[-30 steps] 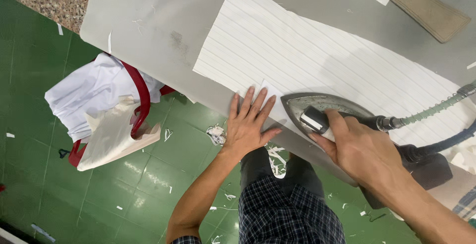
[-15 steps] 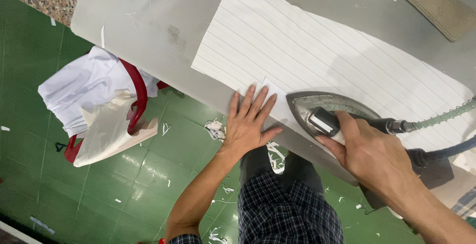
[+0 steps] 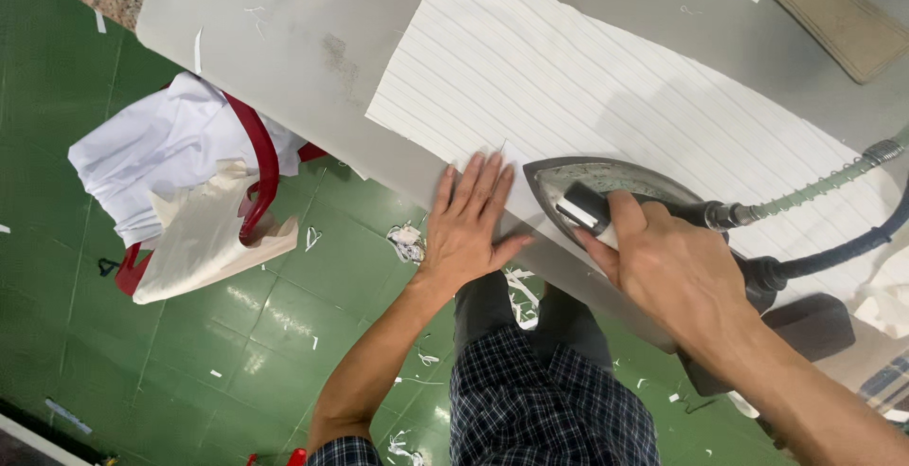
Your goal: The person cuts a white fabric piece with scissors, then irons it on a table using a steam iron and a black pressing block. The person repeatedly folds and presses the fabric edges while ironing.
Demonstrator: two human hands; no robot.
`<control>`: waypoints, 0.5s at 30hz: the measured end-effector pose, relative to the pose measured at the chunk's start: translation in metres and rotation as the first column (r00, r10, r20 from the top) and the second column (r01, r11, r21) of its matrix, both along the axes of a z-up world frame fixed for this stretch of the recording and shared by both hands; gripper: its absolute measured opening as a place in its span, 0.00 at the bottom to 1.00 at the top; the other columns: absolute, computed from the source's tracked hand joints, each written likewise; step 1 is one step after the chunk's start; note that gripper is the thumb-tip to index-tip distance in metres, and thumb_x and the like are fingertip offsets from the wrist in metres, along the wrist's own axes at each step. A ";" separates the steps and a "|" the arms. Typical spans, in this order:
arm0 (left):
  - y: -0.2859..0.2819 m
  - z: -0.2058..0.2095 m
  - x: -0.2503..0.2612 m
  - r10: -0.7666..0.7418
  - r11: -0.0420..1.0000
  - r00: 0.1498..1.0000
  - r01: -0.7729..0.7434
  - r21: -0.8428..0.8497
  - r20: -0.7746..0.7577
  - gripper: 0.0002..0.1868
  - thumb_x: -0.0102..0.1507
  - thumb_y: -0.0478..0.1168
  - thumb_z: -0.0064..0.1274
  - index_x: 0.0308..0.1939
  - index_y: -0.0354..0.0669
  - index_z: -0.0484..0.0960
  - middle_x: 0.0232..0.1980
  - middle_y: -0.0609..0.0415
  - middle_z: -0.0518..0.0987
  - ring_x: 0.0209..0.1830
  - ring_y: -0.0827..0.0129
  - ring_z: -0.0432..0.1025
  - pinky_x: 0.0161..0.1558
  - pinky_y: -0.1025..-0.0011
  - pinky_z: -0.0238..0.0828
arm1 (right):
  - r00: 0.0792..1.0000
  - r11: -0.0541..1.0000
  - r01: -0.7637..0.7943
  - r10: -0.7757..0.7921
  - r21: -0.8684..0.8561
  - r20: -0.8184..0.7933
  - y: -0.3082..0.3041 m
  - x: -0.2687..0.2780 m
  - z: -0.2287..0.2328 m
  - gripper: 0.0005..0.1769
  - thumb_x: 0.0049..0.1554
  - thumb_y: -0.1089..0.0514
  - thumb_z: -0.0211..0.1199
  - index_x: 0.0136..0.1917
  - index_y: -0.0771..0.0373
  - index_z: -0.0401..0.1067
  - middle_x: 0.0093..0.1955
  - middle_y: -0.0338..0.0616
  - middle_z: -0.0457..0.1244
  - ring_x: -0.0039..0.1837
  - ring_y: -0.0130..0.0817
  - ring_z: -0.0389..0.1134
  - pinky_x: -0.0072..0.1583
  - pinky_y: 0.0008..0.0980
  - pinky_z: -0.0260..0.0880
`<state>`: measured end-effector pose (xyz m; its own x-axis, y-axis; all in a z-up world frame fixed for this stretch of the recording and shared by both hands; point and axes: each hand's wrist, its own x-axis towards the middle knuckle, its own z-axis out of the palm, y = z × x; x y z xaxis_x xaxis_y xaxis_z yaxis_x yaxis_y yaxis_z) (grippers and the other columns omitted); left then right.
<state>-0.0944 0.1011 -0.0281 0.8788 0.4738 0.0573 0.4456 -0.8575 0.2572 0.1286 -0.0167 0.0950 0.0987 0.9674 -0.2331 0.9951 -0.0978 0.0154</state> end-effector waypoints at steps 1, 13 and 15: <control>-0.001 0.000 -0.002 0.027 0.998 0.998 -0.031 -0.057 -0.059 0.49 0.69 0.76 0.33 0.81 0.43 0.55 0.84 0.44 0.50 0.85 0.53 0.43 0.83 0.47 0.37 | 1.000 1.000 0.007 -0.007 -0.002 0.005 0.002 -0.001 0.001 0.33 0.65 0.28 0.50 0.57 0.61 0.69 0.30 0.38 0.64 0.26 0.35 0.64 0.23 0.34 0.63; 0.030 0.011 0.005 0.008 1.000 0.998 -0.007 0.014 -0.061 0.42 0.69 0.77 0.33 0.80 0.62 0.61 0.83 0.44 0.51 0.84 0.48 0.45 0.80 0.43 0.39 | 0.931 0.953 0.116 -0.202 -0.279 -0.303 0.016 0.003 0.020 0.34 0.65 0.36 0.46 0.70 0.65 0.60 0.46 0.54 0.68 0.39 0.52 0.72 0.32 0.49 0.74; 0.031 0.010 0.006 0.016 1.000 0.998 -0.014 0.023 -0.057 0.42 0.69 0.77 0.36 0.80 0.62 0.60 0.83 0.45 0.52 0.84 0.49 0.46 0.80 0.44 0.40 | 0.935 0.963 0.122 -0.193 -0.242 -0.298 0.015 0.001 0.018 0.34 0.64 0.35 0.47 0.68 0.65 0.62 0.44 0.53 0.68 0.34 0.52 0.70 0.29 0.48 0.71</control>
